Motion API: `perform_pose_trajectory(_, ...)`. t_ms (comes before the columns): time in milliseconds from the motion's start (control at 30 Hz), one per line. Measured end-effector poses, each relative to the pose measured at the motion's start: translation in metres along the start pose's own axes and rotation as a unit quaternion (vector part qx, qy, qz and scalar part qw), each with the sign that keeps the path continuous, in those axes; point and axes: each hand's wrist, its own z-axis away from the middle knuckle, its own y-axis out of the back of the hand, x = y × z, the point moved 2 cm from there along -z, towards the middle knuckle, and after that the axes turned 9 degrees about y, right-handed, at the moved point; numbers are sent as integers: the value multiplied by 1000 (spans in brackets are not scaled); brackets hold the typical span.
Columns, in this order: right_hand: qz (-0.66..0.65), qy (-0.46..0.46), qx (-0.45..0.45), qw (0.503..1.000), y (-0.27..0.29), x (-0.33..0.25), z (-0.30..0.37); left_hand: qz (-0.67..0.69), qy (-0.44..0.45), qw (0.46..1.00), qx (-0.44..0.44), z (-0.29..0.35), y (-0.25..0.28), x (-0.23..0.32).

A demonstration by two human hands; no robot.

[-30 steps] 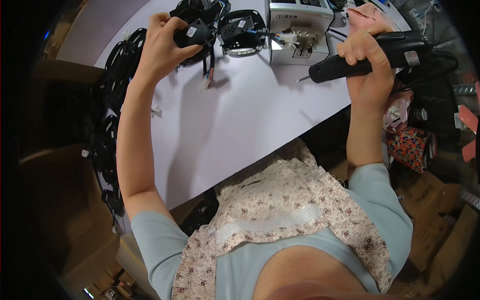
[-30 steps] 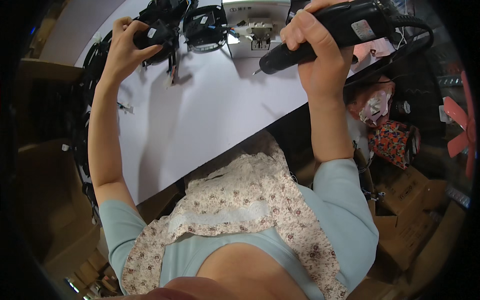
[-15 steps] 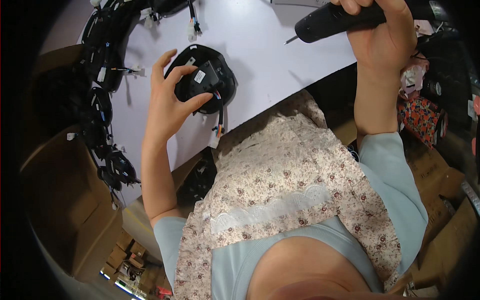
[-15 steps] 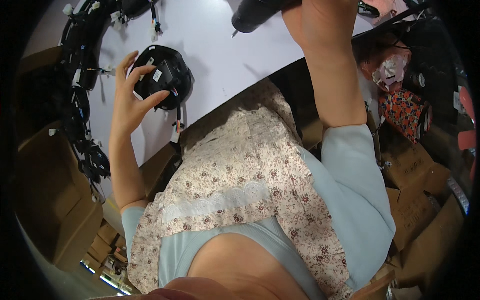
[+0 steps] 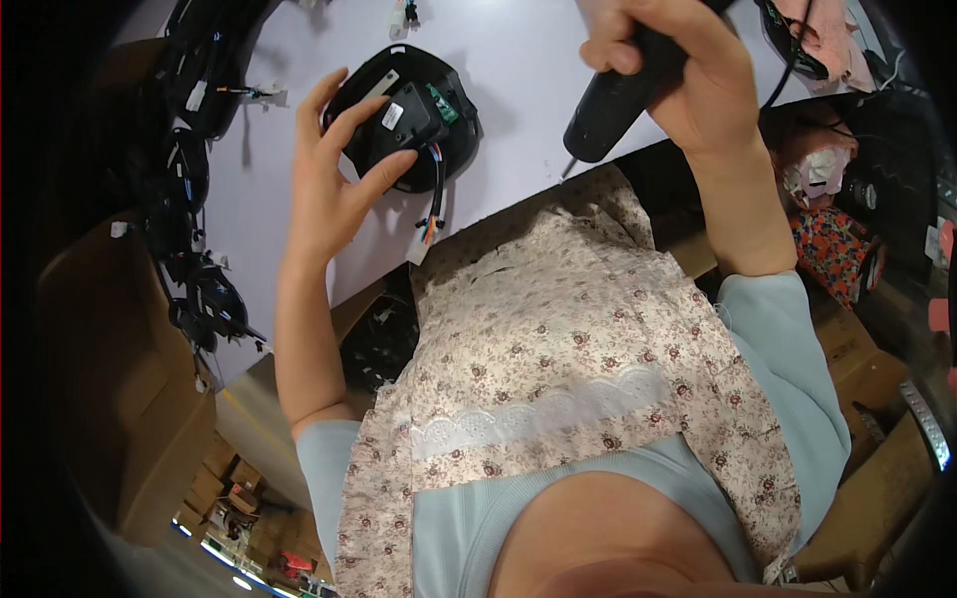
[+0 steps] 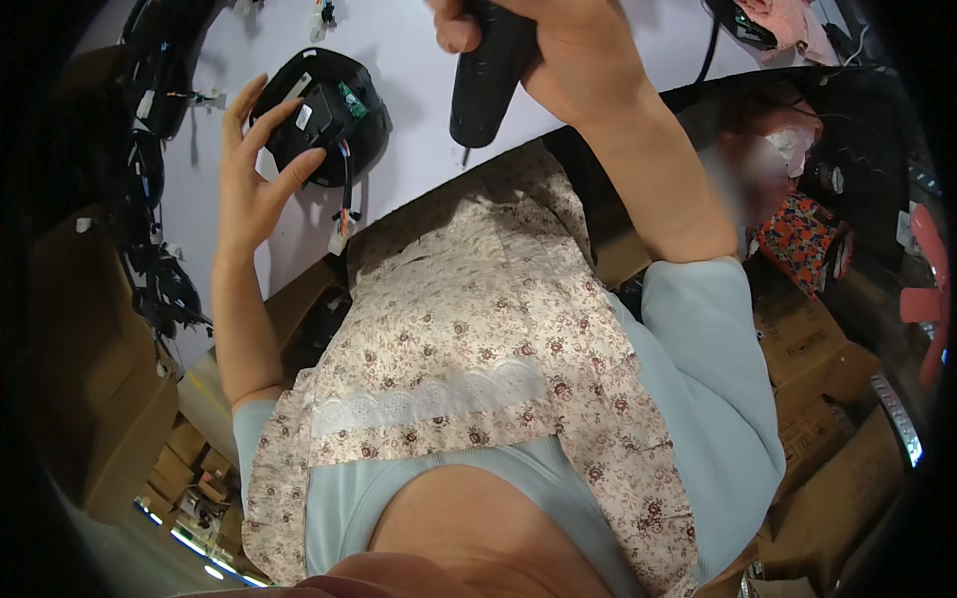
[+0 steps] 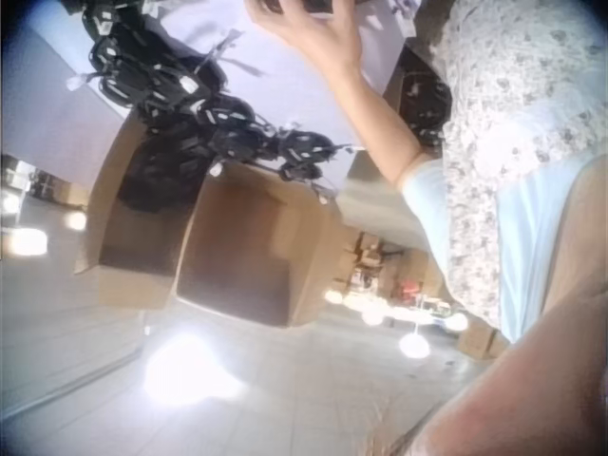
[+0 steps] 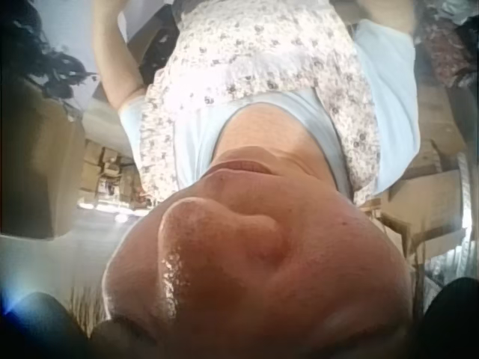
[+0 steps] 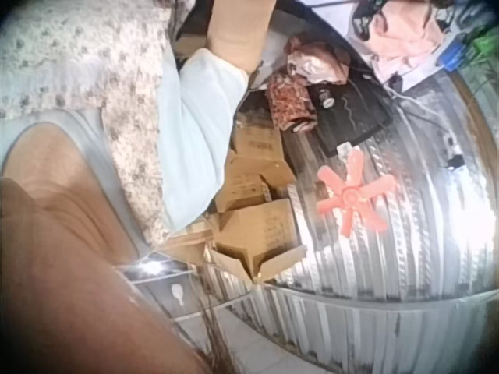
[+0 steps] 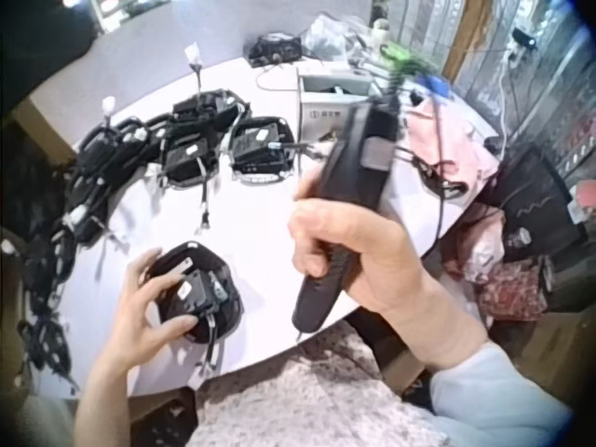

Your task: The person assembles electronic components by positioning parts, fastening them together using an electric screwdriver, and placing the completed units into a box.

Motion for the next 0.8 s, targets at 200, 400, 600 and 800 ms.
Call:
perform_pose_trajectory(200, 189, -235, -102, 948, -12, 12, 10, -135, -20, 988, 65, 7, 3, 4)
perform_pose_trajectory(400, 187, -301, -114, 928, -26, 51, 37, -126, -39, 985, 109, 7, -4, -4)
perform_pose_trajectory(600, 162, -338, -155, 914, -38, 74, 46, -9, -11, 996, 88, 12, -11, -8)
perform_pose_trajectory(800, 193, -326, -158, 912, -30, 70, 46, 13, 1, 995, 99, 15, -8, -5)
